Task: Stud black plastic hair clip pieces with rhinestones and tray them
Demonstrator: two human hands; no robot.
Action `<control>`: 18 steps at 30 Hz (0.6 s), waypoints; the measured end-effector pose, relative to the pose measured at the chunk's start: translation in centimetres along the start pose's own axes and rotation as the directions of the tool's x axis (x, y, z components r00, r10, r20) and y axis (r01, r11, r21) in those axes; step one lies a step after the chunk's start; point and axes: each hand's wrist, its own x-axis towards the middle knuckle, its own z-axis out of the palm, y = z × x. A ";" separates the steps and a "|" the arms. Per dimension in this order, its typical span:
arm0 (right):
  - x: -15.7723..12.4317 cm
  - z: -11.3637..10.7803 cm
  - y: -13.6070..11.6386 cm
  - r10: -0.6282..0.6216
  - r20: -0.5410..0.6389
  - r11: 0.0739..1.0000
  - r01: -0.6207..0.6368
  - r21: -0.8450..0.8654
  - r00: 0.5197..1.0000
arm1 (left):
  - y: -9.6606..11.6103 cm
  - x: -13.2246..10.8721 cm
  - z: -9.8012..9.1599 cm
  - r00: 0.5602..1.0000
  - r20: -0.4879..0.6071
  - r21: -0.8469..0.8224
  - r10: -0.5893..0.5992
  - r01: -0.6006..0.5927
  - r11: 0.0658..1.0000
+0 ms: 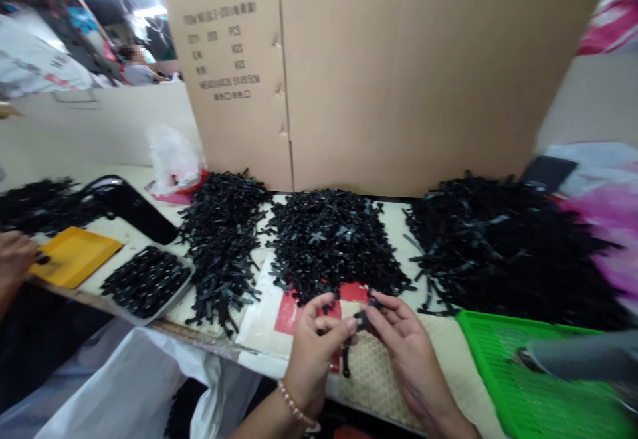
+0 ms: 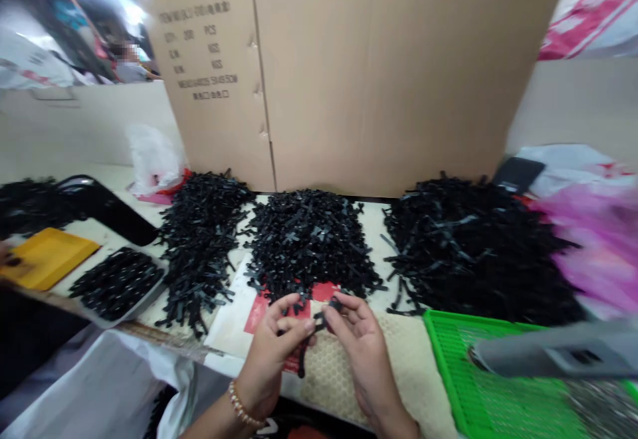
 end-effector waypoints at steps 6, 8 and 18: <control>0.6 -0.3 -0.8 0.132 -0.074 0.991 -0.131 0.019 0.988 | 0.3 -0.3 0.8 1.000 0.022 -0.120 -0.019 0.022 0.993; 1.0 -0.1 -0.8 0.147 -0.093 0.989 -0.144 0.037 0.985 | 0.5 -0.3 0.8 0.999 0.025 -0.141 -0.025 0.029 0.990; 0.3 0.9 -0.4 -0.045 -0.033 0.991 0.049 0.122 0.998 | 0.8 -1.1 -0.6 0.986 0.151 -0.248 -0.066 0.102 0.963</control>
